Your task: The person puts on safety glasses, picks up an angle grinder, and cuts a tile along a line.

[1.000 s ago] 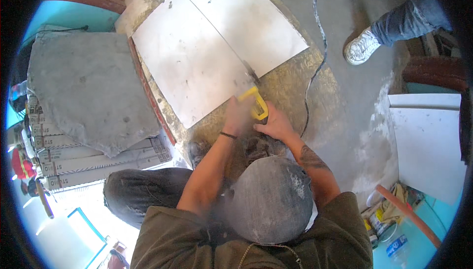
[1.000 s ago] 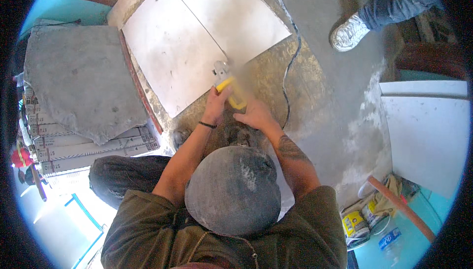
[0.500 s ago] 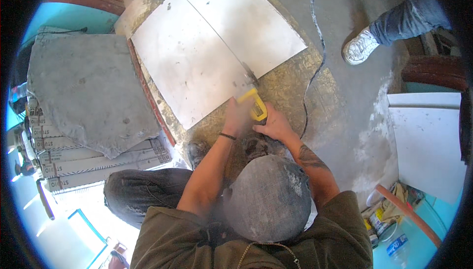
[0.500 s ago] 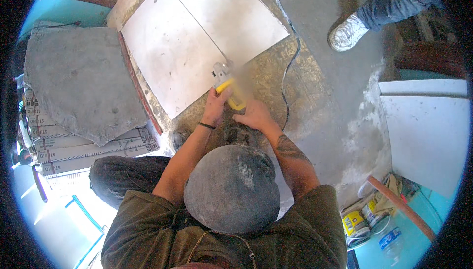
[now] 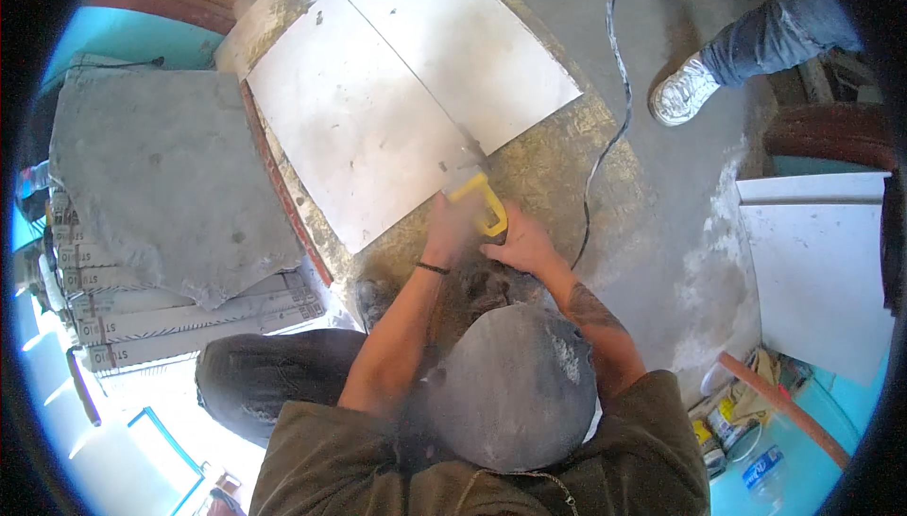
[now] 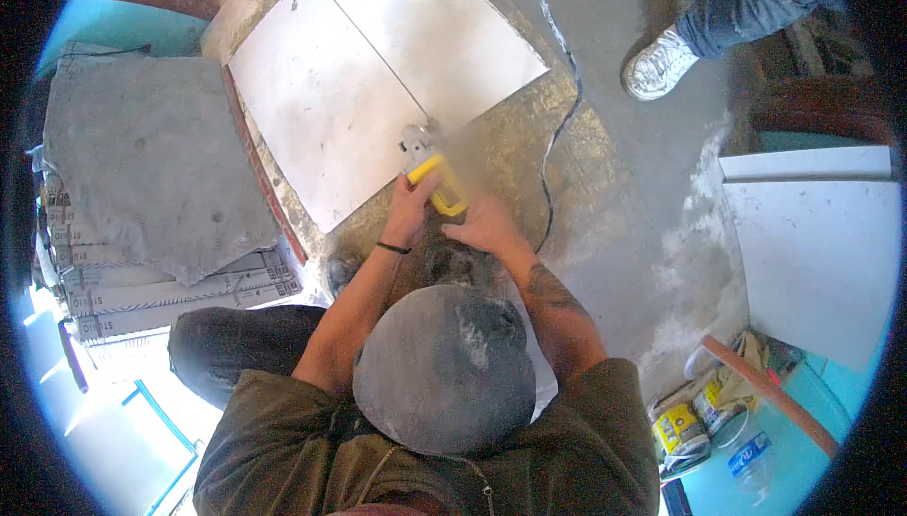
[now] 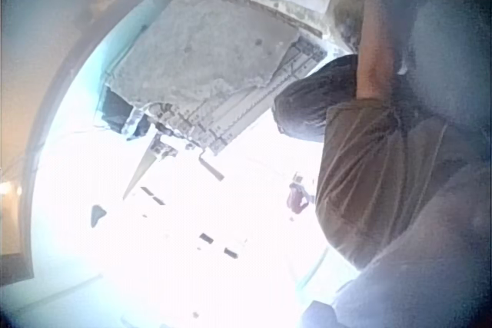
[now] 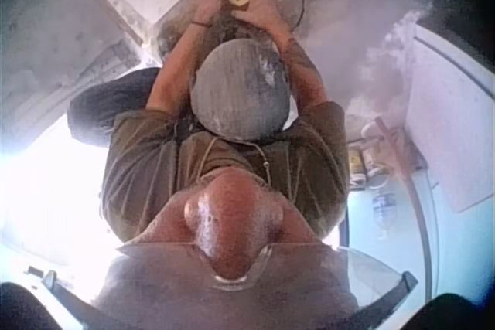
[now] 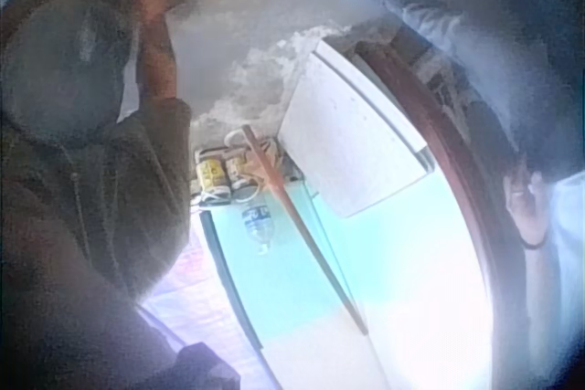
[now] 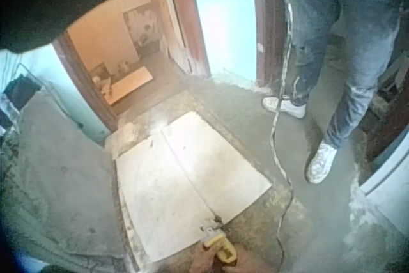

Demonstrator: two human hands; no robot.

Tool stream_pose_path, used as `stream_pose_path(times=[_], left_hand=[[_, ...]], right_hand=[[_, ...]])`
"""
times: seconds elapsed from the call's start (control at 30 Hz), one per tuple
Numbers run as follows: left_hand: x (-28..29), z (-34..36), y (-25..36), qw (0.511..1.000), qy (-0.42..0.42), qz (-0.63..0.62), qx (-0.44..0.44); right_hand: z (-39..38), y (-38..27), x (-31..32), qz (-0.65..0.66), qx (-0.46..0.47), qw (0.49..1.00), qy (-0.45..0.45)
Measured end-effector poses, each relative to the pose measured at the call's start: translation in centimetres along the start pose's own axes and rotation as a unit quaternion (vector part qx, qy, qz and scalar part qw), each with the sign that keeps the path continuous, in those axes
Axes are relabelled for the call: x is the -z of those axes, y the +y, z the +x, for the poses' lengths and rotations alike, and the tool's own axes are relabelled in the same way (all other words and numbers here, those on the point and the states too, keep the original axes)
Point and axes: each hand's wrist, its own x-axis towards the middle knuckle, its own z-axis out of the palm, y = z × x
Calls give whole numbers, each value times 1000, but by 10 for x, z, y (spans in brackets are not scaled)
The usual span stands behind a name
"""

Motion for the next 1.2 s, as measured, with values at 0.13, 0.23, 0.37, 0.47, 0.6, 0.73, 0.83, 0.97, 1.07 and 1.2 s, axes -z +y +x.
stream_pose_path(times=[0.13, 0.23, 0.37, 0.47, 0.6, 0.73, 0.83, 0.97, 1.07, 1.2], left_hand=[[20, -7, 24, 999, -3, -34, 12], [42, -6, 38, 981, -68, -157, -88], [70, -15, 60, 966, -60, -234, -93], [82, -19, 66, 963, -49, -247, -99], [81, -22, 68, 961, -31, -260, -91], [85, -13, 66, 969, 6, -231, -89], [80, 1, 70, 976, 31, -198, -86], [80, 9, 76, 977, 86, -194, -21], [94, 5, 72, 979, 111, -171, -26], [125, 3, 65, 969, 170, -179, -12]], right_hand=[[6, -45, 15, 18, 90, 995, 25], [29, -71, 5, 43, 100, 994, 22], [42, -112, -2, 29, 108, 994, 14], [48, -125, -9, 8, 116, 993, 1], [56, -122, -18, 13, 129, 992, -10], [65, -136, -15, -17, 128, 992, -8], [82, -134, 0, -8, 169, 986, 3], [110, -144, 39, -94, 149, 982, 62], [164, -133, 75, -223, 139, 958, 116], [238, -122, 111, -351, 82, 918, 165]])
